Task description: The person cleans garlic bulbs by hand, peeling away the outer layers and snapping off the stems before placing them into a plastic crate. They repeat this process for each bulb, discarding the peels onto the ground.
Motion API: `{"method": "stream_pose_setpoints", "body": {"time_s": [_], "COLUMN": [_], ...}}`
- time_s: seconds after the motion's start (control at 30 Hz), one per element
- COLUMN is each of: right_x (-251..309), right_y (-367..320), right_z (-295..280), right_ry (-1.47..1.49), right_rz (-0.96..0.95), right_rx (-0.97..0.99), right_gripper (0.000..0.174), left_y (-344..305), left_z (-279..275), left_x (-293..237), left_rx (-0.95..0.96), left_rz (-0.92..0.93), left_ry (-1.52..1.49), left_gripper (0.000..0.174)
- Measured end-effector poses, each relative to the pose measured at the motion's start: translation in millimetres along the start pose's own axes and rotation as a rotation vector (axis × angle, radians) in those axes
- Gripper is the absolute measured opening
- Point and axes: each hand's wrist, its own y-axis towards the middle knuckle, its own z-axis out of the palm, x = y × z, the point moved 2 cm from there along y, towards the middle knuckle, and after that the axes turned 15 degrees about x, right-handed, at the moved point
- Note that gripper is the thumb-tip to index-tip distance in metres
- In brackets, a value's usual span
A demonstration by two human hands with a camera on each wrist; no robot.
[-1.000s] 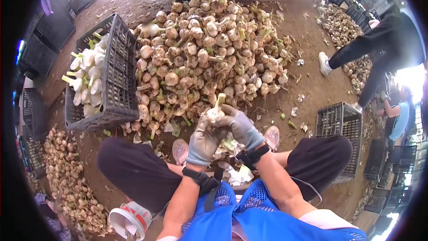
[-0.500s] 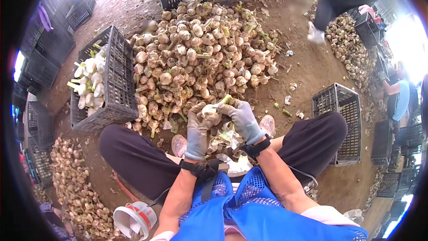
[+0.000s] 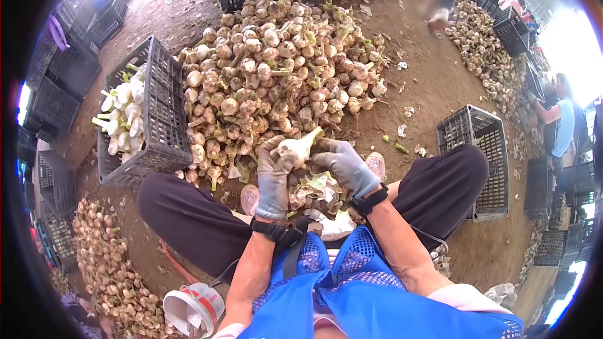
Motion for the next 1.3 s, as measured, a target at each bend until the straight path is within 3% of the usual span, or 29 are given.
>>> {"method": "stream_pose_setpoints", "body": {"time_s": [0.07,0.13,0.17,0.2,0.27,0.3,0.37,0.4,0.43,0.47,0.5,0.53,0.6,0.63,0.67,0.73,0.8,0.83,0.87,0.93,0.97,1.0,1.07,1.1,1.13,1.2,1.23,1.3], "right_x": [0,-5,-20,-18,-27,-30,-35,-31,-36,-46,-47,-45,-38,-16,-11,-1,-7,-10,-15,-21,-21,-16,-15,-12,-19,-30,-27,-18], "right_y": [2,6,11,10,10,12,18,19,21,26,28,26,17,8,3,2,3,3,4,9,9,8,14,11,19,19,18,13], "right_z": [0,2,-4,0,-7,-8,-9,-3,-7,-14,-15,-20,-26,-15,-18,-8,0,2,-1,-6,-8,-7,-2,2,0,-5,-6,-2], "right_ry": [0.18,0.357,0.368,0.428,0.361,0.362,0.018,-0.158,-0.542,-0.924,-0.993,-0.994,-0.055,0.024,0.068,0.155,0.15,0.144,0.145,0.185,-0.027,-0.236,-0.141,-0.281,-0.643,-0.451,-0.4,-0.265], "right_rz": [0.052,0.001,-0.064,-0.054,-0.021,-0.019,0.009,-0.06,-0.125,-0.191,-0.095,-0.098,-0.001,-0.047,-0.008,0.038,0.003,-0.025,-0.029,-0.028,-0.085,-0.148,-0.092,-0.055,-0.276,-0.119,-0.083,-0.066], "right_rx": [0.01,-0.012,0.006,-0.039,-0.041,-0.039,-0.164,-0.251,-0.263,-0.273,-0.241,-0.238,-0.04,0.015,0.032,0.029,-0.021,-0.069,-0.069,-0.049,-0.014,0.0,-0.149,-0.154,-0.195,-0.09,-0.063,-0.044], "right_gripper": [0.024,0.018,0.015,0.016,0.015,0.015,0.013,0.013,0.014,0.016,0.026,0.026,0.039,0.05,0.047,0.037,0.029,0.022,0.022,0.012,0.01,0.009,0.013,0.018,0.02,0.016,0.017,0.017], "left_y": [0,2,5,5,2,1,-1,-2,0,1,2,4,7,7,8,8,6,4,5,13,4,3,1,-6,-6,-2,-3,4], "left_z": [4,10,10,9,2,0,-6,-9,-12,-12,-5,-2,-14,-16,-16,-9,-8,-8,-10,2,4,6,8,11,9,3,-9,-24], "left_x": [-1,-3,-2,-2,3,3,9,11,13,14,12,11,18,20,20,18,24,18,25,13,13,8,2,-10,-10,-7,-10,13], "left_rx": [-0.045,0.054,0.04,0.044,0.024,0.021,-0.125,-0.194,-0.122,-0.122,-0.101,-0.082,-0.077,-0.137,-0.192,-0.089,-0.183,-0.061,-0.059,-0.059,0.052,0.057,-0.042,-0.08,-0.076,-0.065,0.061,0.048], "left_rz": [0.083,0.227,0.349,0.35,0.113,0.113,-0.137,-0.257,-0.367,-0.36,-0.364,-0.369,-0.418,-0.435,-0.451,-0.445,-0.31,-0.26,-0.26,0.204,0.109,0.113,0.135,-0.182,-0.182,-0.256,-0.361,-0.33], "left_ry": [0.103,0.229,0.477,0.478,0.246,0.247,-0.049,-0.199,-0.287,-0.285,-0.337,-0.39,-0.467,-0.472,-0.473,-0.479,-0.164,-0.122,-0.118,0.601,0.352,0.356,0.357,0.132,0.136,-0.148,-0.104,-0.157], "left_gripper": [0.04,0.044,0.044,0.044,0.042,0.042,0.036,0.04,0.052,0.052,0.054,0.057,0.066,0.066,0.066,0.065,0.062,0.058,0.058,0.054,0.042,0.042,0.042,0.051,0.051,0.063,0.069,0.061]}}
